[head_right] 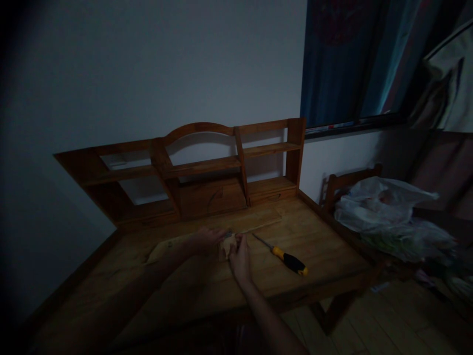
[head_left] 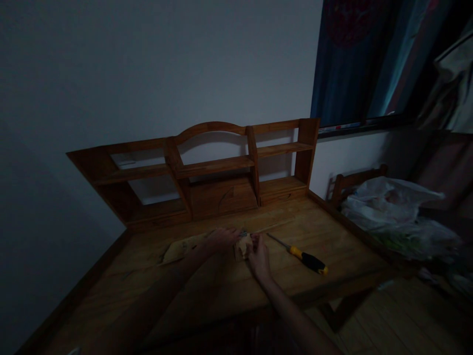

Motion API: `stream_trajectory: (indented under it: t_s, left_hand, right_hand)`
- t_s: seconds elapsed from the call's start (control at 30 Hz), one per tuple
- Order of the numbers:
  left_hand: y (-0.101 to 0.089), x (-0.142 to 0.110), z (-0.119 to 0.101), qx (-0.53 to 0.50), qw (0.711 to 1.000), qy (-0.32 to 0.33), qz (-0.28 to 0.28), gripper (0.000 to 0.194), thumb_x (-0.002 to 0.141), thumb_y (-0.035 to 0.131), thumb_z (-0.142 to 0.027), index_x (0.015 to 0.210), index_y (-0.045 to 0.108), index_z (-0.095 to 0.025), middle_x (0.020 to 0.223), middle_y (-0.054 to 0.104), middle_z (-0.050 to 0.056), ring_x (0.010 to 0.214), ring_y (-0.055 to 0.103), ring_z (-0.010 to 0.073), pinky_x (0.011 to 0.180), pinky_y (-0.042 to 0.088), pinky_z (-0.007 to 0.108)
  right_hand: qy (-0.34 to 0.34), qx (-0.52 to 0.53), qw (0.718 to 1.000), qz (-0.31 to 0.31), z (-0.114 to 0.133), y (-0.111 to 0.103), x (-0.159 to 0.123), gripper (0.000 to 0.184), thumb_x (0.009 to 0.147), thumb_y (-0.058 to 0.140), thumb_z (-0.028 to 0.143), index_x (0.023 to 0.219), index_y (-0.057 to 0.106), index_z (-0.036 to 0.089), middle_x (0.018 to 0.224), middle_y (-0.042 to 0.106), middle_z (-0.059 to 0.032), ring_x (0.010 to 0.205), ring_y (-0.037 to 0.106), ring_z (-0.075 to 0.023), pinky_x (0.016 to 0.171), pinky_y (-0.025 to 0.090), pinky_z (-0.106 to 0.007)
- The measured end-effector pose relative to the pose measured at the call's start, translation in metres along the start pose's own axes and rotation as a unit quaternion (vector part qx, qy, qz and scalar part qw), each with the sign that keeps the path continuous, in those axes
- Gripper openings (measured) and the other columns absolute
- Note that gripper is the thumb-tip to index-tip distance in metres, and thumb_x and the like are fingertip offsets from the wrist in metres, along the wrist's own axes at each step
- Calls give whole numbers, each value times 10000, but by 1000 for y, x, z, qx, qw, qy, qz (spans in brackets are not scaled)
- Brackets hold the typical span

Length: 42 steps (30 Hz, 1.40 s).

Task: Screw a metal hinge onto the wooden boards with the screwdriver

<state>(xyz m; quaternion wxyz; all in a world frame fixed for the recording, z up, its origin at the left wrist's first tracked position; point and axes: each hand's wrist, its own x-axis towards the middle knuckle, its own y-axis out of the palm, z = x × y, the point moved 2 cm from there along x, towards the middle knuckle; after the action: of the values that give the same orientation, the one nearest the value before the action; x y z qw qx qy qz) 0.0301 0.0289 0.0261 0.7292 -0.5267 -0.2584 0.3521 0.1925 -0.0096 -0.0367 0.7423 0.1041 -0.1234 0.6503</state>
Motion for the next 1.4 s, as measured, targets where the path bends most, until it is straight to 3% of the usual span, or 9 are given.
stream_trajectory:
  t_s: [0.17, 0.3, 0.43, 0.53, 0.67, 0.8, 0.93, 1.07, 1.4]
  left_hand:
    - [3, 2, -1, 15, 1000, 12, 9, 430, 953, 453, -271, 1378, 450, -202, 1120, 649, 144, 781, 681, 221, 638, 473, 291]
    - [6, 4, 0, 25, 999, -1, 25, 334, 991, 396, -295, 1270, 535, -175, 1053, 662, 139, 783, 676, 215, 623, 457, 271]
    - [3, 2, 1, 25, 1000, 14, -5, 376, 1006, 366, -373, 1294, 508, -179, 1137, 633, 151, 842, 666, 219, 629, 456, 269]
    - [1, -2, 1, 32, 999, 27, 1, 366, 970, 427, -287, 1317, 485, -186, 1151, 629, 140, 800, 668, 212, 607, 452, 271]
    - [4, -1, 1, 32, 999, 17, 10, 367, 957, 434, -220, 1317, 486, -172, 1028, 670, 126, 760, 681, 205, 609, 453, 266]
    - [11, 3, 3, 47, 999, -16, 10, 341, 1014, 373, -301, 1282, 538, -169, 859, 694, 111, 699, 684, 207, 616, 455, 267]
    - [11, 3, 2, 53, 999, -12, -3, 337, 1027, 358, -345, 1165, 618, -182, 925, 699, 116, 765, 686, 195, 643, 458, 255]
    - [6, -4, -3, 52, 998, -27, -29, 387, 1007, 408, -345, 1352, 484, -186, 1027, 679, 130, 806, 680, 206, 651, 465, 268]
    - [3, -3, -3, 11, 999, -30, 31, 369, 957, 424, -242, 1314, 498, -190, 1095, 657, 140, 826, 682, 216, 686, 499, 298]
  right_hand:
    - [-6, -9, 1000, -2, 2, -1, -1, 228, 845, 504, 266, 1058, 531, 189, 987, 684, -101, 883, 659, -222, 782, 521, -339]
    - [-8, -17, 1000, -5, 2, -1, -1, 218, 846, 495, 259, 1050, 528, 189, 973, 679, -98, 893, 657, -224, 794, 515, -339]
    - [-7, -22, 1000, -7, 1, -1, 0, 216, 837, 501, 259, 1040, 533, 194, 961, 680, -88, 889, 658, -223, 789, 514, -335]
    - [-5, -21, 1000, -6, 1, 0, 0, 213, 839, 493, 258, 1039, 537, 197, 979, 684, -94, 904, 661, -226, 787, 519, -335]
    - [-5, -22, 1000, -7, 2, 1, 0, 216, 836, 498, 253, 1043, 539, 207, 1005, 685, -102, 926, 660, -234, 790, 523, -340]
    - [-3, -28, 1000, -12, -1, 1, 1, 216, 834, 502, 263, 1038, 543, 205, 993, 683, -102, 921, 659, -239, 791, 523, -348]
    - [-10, -27, 999, -18, -4, 1, 1, 226, 833, 502, 272, 1041, 547, 194, 1002, 678, -111, 921, 656, -235, 811, 520, -352]
    - [-15, -22, 1000, -14, -2, 1, 0, 235, 850, 500, 307, 1052, 546, 196, 1007, 681, -115, 905, 661, -239, 800, 528, -360]
    - [-15, -32, 999, -40, -3, 2, 1, 203, 839, 529, 326, 1004, 582, 220, 960, 702, -107, 882, 676, -263, 764, 534, -363]
